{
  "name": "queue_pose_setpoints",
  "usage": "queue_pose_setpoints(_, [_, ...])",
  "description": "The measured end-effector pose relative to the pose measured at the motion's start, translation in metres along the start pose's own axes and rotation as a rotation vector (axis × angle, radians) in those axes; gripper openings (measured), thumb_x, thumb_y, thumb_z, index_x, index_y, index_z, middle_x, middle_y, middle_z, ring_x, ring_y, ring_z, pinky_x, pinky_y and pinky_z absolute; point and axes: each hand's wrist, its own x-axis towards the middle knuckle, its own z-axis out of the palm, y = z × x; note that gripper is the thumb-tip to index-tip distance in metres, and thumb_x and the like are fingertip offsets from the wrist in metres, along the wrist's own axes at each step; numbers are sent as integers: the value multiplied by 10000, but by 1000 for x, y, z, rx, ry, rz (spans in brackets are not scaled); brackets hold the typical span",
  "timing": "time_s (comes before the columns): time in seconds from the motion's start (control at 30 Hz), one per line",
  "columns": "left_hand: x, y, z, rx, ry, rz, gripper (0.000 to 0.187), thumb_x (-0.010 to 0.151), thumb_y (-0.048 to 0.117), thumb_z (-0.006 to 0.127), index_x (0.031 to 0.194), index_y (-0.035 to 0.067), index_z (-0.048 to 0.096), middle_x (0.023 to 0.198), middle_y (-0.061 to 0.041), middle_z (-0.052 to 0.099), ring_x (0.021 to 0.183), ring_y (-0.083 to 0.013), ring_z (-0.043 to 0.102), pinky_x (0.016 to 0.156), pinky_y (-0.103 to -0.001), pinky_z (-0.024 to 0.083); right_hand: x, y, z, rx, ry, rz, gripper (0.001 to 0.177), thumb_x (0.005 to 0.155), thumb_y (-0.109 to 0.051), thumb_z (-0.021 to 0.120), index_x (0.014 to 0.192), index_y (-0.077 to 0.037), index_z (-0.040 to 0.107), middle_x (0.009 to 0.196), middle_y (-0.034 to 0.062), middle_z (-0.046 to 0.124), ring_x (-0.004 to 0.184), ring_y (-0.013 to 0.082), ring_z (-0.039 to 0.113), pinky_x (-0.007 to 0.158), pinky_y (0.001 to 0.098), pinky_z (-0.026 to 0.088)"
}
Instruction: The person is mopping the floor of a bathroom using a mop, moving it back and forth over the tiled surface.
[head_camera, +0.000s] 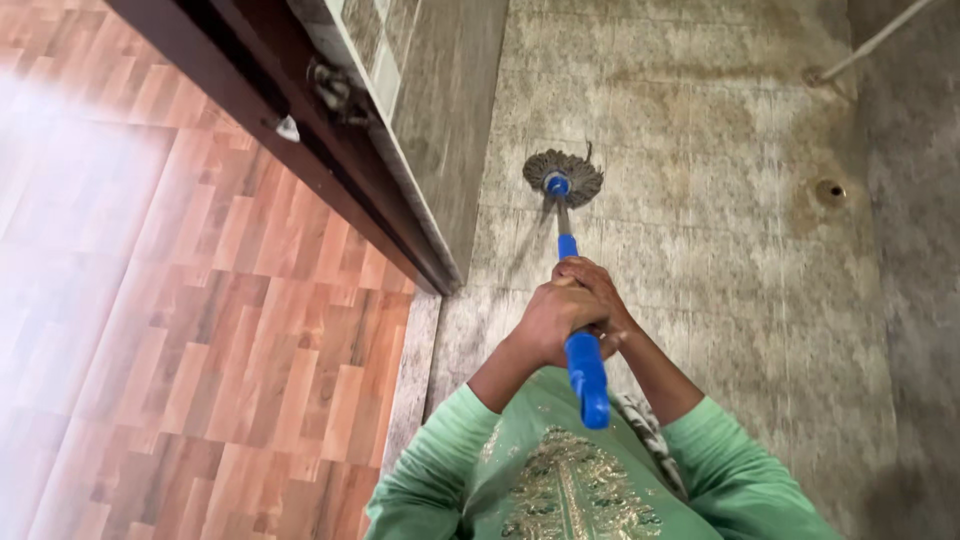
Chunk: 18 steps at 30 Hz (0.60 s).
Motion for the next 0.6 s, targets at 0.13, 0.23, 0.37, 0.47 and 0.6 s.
queue_pose_setpoints(0.13, [-16,54,-6,-134,-56,77,308,812,360,784,777,98,625,741,-65,625,713,-290,629,699,-419,467,-57,-37,20,-99,16,80,307,977,-291,527,868,-19,618,916,93,623,883,212,606,835,351,511])
queue_pose_setpoints(0.23, [-32,65,19,-307,-18,115,301,833,308,775,747,89,588,706,-74,586,666,-279,602,664,-407,435,-86,-38,36,-140,35,37,364,1015,-308,487,803,-34,598,855,81,585,853,205,578,812,339,506])
queue_pose_setpoints(0.37, [-52,49,61,-367,73,138,279,766,244,764,711,85,541,675,-88,531,634,-298,565,628,-401,400,-94,-13,22,-233,27,-79,321,985,-267,488,749,-59,552,828,56,549,837,186,541,766,323,472])
queue_pose_setpoints(0.47, [-64,30,88,-299,49,105,255,795,209,784,734,80,573,671,-83,536,632,-295,572,631,-411,424,-85,21,1,-301,51,-52,308,1008,-236,495,766,-56,561,823,56,563,860,177,545,808,315,489])
queue_pose_setpoints(0.6, [-78,8,115,-258,-5,65,264,774,169,756,699,79,520,686,-77,549,663,-301,578,673,-424,450,-71,48,-27,-358,-77,-102,105,809,-160,639,807,-57,620,818,72,605,856,215,576,777,343,478])
